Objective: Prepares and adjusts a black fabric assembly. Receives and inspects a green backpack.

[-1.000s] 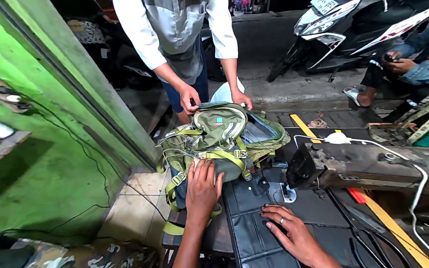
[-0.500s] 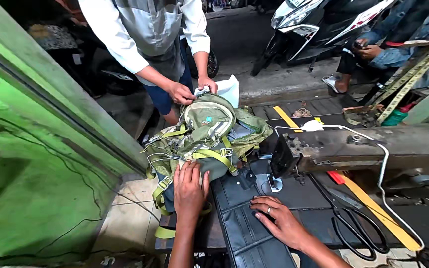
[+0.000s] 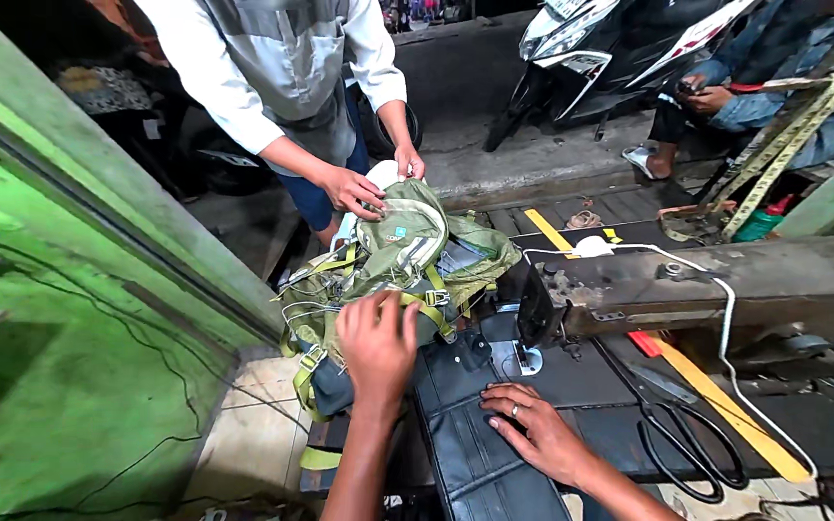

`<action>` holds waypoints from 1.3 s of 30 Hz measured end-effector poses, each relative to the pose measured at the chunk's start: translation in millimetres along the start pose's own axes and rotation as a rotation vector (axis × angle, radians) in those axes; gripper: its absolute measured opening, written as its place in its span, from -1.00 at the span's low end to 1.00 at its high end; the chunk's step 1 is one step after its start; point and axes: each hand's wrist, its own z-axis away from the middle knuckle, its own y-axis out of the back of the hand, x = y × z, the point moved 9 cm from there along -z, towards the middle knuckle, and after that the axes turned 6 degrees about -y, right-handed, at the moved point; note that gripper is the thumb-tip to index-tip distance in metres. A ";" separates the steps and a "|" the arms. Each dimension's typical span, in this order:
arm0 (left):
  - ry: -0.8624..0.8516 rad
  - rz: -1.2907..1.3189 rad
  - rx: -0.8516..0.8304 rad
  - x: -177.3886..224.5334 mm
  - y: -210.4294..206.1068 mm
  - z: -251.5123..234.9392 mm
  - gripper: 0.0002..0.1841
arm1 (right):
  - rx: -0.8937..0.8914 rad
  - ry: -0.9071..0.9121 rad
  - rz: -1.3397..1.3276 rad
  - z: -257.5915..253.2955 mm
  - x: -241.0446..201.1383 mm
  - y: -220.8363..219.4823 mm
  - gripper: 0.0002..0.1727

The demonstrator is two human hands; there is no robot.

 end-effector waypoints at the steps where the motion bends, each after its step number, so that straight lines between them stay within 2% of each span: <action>1: -0.032 0.052 -0.059 16.2 -10.2 -24.9 -0.64 | -0.006 -0.003 -0.004 0.0 -0.7 -0.6 -0.65; 5: -0.072 0.278 -0.484 56.8 -116.5 -98.5 -0.64 | -0.001 0.004 -0.001 -0.8 -4.4 -0.5 -0.65; 7: -0.039 0.316 -0.631 63.8 -165.8 -105.7 -0.58 | -0.003 0.002 -0.007 0.5 -5.8 -1.1 -0.65; 9: 0.014 0.329 -0.715 63.7 -199.6 -108.0 -0.67 | -0.003 0.000 -0.007 -0.1 -5.6 -0.3 -0.66; 10: 0.075 0.394 -0.688 58.8 -204.4 -108.8 -0.72 | -0.008 -0.002 -0.010 0.1 -5.2 -0.1 -0.66; 12: 0.335 0.641 -0.548 33.9 -203.5 -105.8 -0.72 | -0.011 -0.004 -0.022 -0.6 -4.8 0.9 -0.66; 15: 0.771 1.213 -0.295 5.8 -199.7 -83.8 -0.74 | 0.011 0.018 -0.037 -0.7 -4.6 1.4 -0.66; 17: 0.912 1.522 -0.141 2.4 -190.5 -74.2 -0.76 | 0.025 0.035 -0.040 -1.3 -3.2 0.3 -0.67; 20: 0.917 1.686 -0.074 3.5 -178.7 -67.1 -0.79 | 0.024 0.031 -0.042 -1.4 -2.8 -0.2 -0.67; 25: 0.738 1.596 -0.173 16.4 -167.8 -53.2 -0.75 | 0.009 0.013 -0.054 -0.6 -1.2 1.4 -0.66; 30: 0.849 1.565 -0.224 13.9 -189.6 -26.6 -0.65 | -0.002 0.018 -0.049 0.0 -1.5 1.8 -0.66; 39: 0.878 1.532 -0.206 12.1 -193.8 -21.8 -0.71 | 0.001 0.014 -0.048 -0.2 -1.1 0.5 -0.65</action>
